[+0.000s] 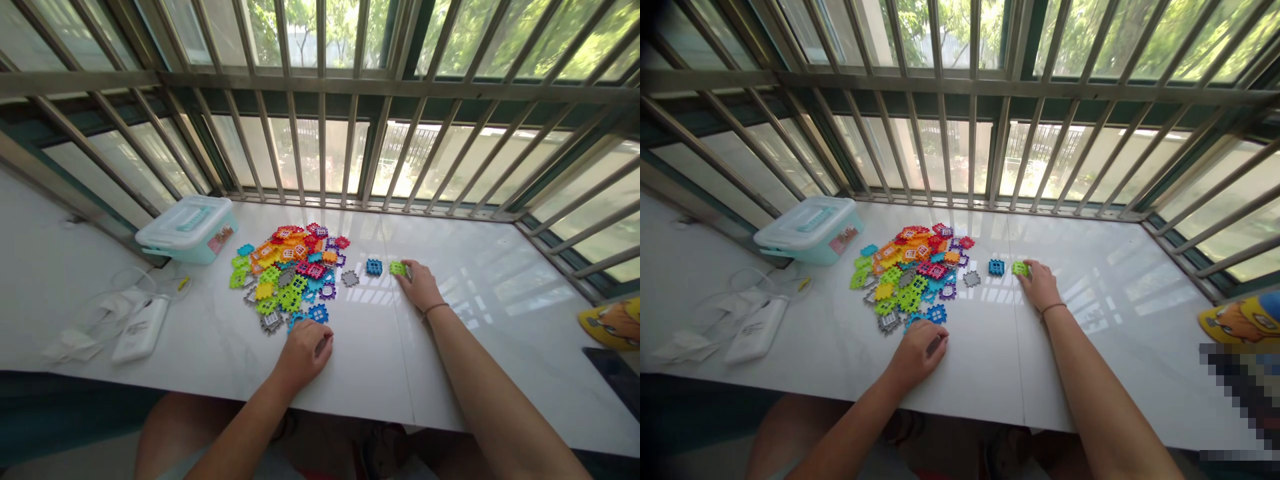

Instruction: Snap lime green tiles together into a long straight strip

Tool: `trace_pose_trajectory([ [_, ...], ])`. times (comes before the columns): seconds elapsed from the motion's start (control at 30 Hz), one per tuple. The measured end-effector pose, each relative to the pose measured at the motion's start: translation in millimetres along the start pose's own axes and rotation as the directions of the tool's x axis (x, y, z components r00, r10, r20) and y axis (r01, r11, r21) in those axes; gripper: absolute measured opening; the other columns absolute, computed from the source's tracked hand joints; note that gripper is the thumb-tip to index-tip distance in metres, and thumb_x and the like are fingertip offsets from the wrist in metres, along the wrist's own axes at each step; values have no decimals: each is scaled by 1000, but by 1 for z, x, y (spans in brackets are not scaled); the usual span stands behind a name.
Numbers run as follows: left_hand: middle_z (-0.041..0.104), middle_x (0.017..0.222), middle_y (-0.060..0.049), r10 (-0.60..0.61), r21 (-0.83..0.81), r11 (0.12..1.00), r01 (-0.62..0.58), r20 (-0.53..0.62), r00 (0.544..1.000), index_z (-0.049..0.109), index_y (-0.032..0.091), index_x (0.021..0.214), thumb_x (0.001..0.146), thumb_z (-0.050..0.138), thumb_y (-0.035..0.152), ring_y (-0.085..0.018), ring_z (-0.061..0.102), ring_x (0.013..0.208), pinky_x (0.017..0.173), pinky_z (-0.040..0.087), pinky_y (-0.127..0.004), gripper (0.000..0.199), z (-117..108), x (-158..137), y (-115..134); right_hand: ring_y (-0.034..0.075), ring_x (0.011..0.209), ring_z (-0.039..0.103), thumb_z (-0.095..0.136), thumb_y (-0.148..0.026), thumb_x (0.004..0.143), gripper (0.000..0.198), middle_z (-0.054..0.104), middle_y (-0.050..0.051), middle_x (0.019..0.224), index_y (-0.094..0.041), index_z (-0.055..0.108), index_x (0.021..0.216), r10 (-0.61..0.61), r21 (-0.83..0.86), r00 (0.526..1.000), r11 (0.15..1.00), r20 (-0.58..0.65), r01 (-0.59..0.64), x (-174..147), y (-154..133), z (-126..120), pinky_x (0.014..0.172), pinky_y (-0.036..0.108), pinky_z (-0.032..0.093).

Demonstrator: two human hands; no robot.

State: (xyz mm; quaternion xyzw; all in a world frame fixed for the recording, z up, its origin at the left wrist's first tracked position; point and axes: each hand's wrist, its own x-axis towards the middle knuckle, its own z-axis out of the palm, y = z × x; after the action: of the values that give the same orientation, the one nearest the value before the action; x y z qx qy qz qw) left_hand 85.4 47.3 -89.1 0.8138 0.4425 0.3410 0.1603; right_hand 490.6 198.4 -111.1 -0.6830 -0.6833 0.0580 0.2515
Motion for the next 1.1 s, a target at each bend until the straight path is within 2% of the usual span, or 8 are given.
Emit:
trace_pose_trajectory([
  [0.17, 76, 95, -5, -10, -3, 1000, 9, -1, 1000, 70, 25, 101, 99, 63, 18, -25, 70, 96, 88, 52, -43, 10, -1, 0, 0, 39, 138, 58, 63, -48, 97, 51, 64, 20, 150, -19, 64, 138, -96, 14, 987, 995, -132, 99, -9, -10, -3, 116, 59, 47],
  [0.27, 76, 95, -6, -7, 6, 1000, 7, -2, 1000, 70, 25, 101, 98, 64, 18, -26, 70, 96, 88, 52, -43, 10, 0, 1, 0, 36, 139, 57, 58, -41, 103, 35, 66, 19, 146, -19, 68, 128, -193, 26, 958, 979, -212, 203, -27, -42, -1, 121, 58, 45],
  [0.33, 76, 95, -6, -1, 20, 1000, 1, -5, 1000, 70, 25, 101, 98, 64, 17, -26, 70, 96, 88, 52, -43, 10, 0, 1, 0, 32, 140, 58, 55, -36, 106, 29, 67, 16, 146, -21, 71, 125, -325, 38, 932, 942, -160, 335, -44, -74, 6, 123, 55, 45],
  [0.43, 76, 96, -6, 4, 52, 999, -3, -10, 1000, 70, 25, 103, 99, 64, 17, -26, 70, 98, 90, 52, -43, 10, 2, 0, 1, 31, 149, 54, 56, -31, 106, 39, 61, 14, 158, -22, 66, 143, -476, 64, 879, 878, 12, 475, -68, -125, 22, 126, 53, 43],
  [0.53, 75, 97, -6, 2, 94, 996, -1, -7, 1000, 68, 24, 102, 101, 62, 17, -27, 69, 99, 92, 52, -45, 9, 3, -1, 2, 34, 155, 49, 57, -33, 106, 54, 54, 18, 166, -16, 56, 157, -430, 36, 895, 903, 115, 429, -85, -158, 41, 128, 56, 42],
  [0.63, 76, 101, -7, 1, 131, 991, 0, -9, 1000, 68, 24, 104, 102, 60, 16, -28, 70, 104, 96, 52, -46, 11, 6, -1, 3, 38, 157, 47, 55, -33, 106, 56, 52, 20, 168, -15, 52, 160, -330, 4, 931, 943, 153, 334, -95, -171, 54, 127, 64, 39],
  [0.9, 77, 120, -10, -24, 227, 973, 37, -57, 998, 69, 22, 113, 101, 61, 15, -31, 69, 116, 104, 51, -51, 16, 12, 0, 4, 40, 157, 46, 57, -31, 103, 60, 51, 17, 169, -25, 47, 162, -248, 53, 968, 968, 41, 246, -119, -197, 70, 127, 73, 30],
  [1.1, 76, 119, -11, -29, 213, 976, 53, -114, 993, 68, 23, 109, 99, 62, 14, -31, 69, 114, 103, 52, -51, 15, 9, -2, 5, 39, 152, 50, 60, -29, 101, 54, 53, 15, 167, -26, 56, 155, -268, 58, 963, 962, 40, 266, -120, -204, 57, 127, 69, 33],
])
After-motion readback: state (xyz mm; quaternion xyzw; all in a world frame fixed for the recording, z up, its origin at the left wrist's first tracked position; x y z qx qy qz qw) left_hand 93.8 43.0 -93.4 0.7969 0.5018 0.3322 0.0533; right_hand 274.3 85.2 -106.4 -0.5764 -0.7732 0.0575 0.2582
